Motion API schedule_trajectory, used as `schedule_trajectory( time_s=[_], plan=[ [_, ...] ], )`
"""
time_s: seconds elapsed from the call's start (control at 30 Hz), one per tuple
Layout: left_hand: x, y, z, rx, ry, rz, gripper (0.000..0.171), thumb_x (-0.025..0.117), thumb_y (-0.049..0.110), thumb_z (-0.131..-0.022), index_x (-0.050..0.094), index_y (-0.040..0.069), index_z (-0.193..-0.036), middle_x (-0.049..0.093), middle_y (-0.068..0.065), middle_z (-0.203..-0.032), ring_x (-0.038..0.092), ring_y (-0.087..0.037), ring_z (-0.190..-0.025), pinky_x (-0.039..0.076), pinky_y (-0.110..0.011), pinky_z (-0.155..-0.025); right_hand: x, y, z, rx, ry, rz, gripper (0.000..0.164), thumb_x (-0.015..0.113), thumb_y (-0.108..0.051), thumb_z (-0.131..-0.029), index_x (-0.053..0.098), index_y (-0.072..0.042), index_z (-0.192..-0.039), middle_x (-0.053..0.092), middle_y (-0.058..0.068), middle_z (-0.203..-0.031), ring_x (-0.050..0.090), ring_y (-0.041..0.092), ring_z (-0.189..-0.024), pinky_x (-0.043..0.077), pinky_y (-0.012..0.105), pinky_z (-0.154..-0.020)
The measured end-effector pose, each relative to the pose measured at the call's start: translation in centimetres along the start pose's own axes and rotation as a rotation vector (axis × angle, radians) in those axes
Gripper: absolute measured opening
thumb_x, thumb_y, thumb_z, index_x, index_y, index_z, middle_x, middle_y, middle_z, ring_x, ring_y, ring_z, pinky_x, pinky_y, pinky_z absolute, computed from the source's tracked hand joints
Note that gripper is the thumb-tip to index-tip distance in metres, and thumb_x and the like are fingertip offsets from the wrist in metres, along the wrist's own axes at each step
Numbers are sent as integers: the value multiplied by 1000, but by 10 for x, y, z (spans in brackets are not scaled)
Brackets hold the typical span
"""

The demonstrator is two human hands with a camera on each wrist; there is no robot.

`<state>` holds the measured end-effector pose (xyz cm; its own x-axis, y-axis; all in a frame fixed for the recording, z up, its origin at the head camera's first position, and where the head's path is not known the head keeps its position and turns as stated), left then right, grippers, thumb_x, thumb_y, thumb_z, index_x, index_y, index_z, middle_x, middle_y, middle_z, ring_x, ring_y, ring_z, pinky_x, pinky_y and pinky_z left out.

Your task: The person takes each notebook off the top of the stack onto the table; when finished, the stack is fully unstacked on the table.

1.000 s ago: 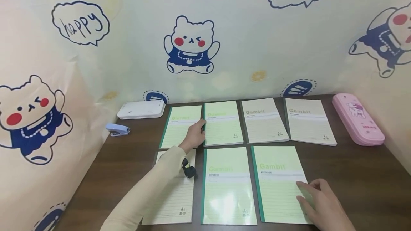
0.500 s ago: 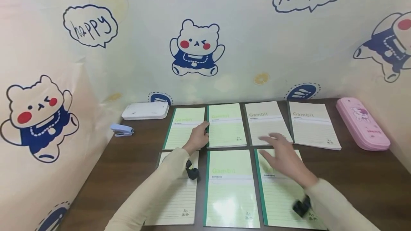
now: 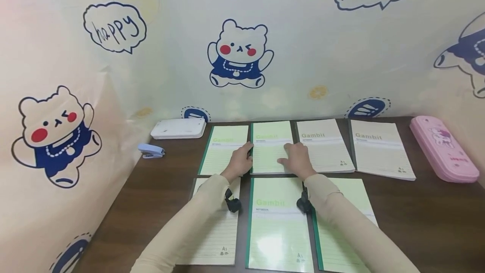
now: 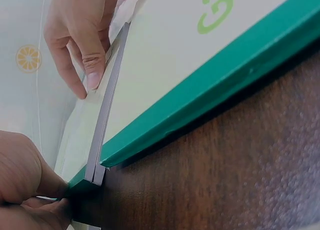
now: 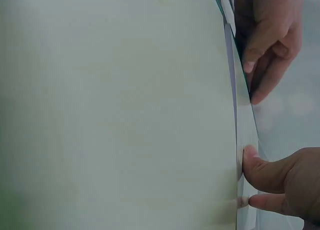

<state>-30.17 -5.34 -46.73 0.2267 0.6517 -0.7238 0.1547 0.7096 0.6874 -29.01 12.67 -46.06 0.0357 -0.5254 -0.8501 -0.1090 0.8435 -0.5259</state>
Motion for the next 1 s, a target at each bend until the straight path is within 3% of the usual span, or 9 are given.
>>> schedule_trajectory(
  time_s=[0.17, 0.3, 0.5, 0.6, 0.7, 0.83, 1.0],
  plan=[
    [-1, 3, 1, -6, -3, 28, 53, 42, -6, -96, 32, -2, -148, 29, -17, -157, 33, -31, -143, 37, -41, -112, -4, 3, 0, 28, 11, -29, 62, 78, -22, -81, 55, 6, -131, 58, 29, -125, 48, 46, -119, 38, 58, -103],
    [1, 3, 0, -9, -6, 35, 55, 44, -2, -98, 28, 0, -151, 33, -16, -156, 40, -29, -139, 43, -40, -108, -9, 5, 0, 60, 8, -77, 64, 79, -18, -80, 52, 7, -132, 54, 31, -129, 45, 48, -123, 35, 59, -106],
    [1, 1, 1, -19, -3, 15, 55, 43, -2, -98, 27, -1, -151, 26, -16, -159, 32, -29, -143, 38, -40, -112, -11, 0, -4, 77, 22, -84, 65, 81, -13, -77, 53, 9, -131, 54, 32, -128, 45, 48, -122, 33, 59, -107],
    [2, 0, 2, -19, -10, 12, 55, 42, -3, -97, 27, -1, -151, 26, -16, -159, 30, -30, -144, 35, -41, -114, -17, -5, -1, 63, 73, -104, 61, 80, -8, -77, 54, 11, -129, 57, 32, -122, 48, 46, -116, 38, 56, -101],
    [3, -1, 3, -16, -15, 9, 56, 42, -5, -97, 27, -1, -150, 26, -17, -159, 31, -31, -144, 36, -42, -114, -26, -6, 1, 56, 113, -172, 52, 74, -6, -82, 56, 9, -129, 61, 28, -110, 54, 38, -99, 46, 47, -86],
    [2, 0, 2, 0, -14, 7, 56, 42, -7, -95, 29, -1, -150, 26, -17, -158, 32, -32, -143, 36, -42, -113, -29, 2, -1, 103, 59, -301, 39, 64, -11, -91, 60, 1, -128, 58, 18, -103, 47, 27, -86, 42, 35, -72],
    [3, -1, 0, 2, -17, 22, 56, 39, -6, -96, 28, -1, -150, 25, -17, -159, 29, -31, -145, 34, -42, -115, -26, 11, -2, 172, -4, -399, 36, 62, -11, -93, 61, -4, -128, 52, 17, -114, 42, 26, -95, 39, 33, -75]
  ],
)
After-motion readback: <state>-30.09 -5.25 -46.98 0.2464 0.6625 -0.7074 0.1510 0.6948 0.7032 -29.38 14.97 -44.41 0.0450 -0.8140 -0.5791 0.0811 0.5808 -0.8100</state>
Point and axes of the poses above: each hand's wrist, its own z-axis away from the middle knuckle, its own x-axis out of the palm, y = z × x, the point moved 6 cm from there along -z, towards the middle knuckle
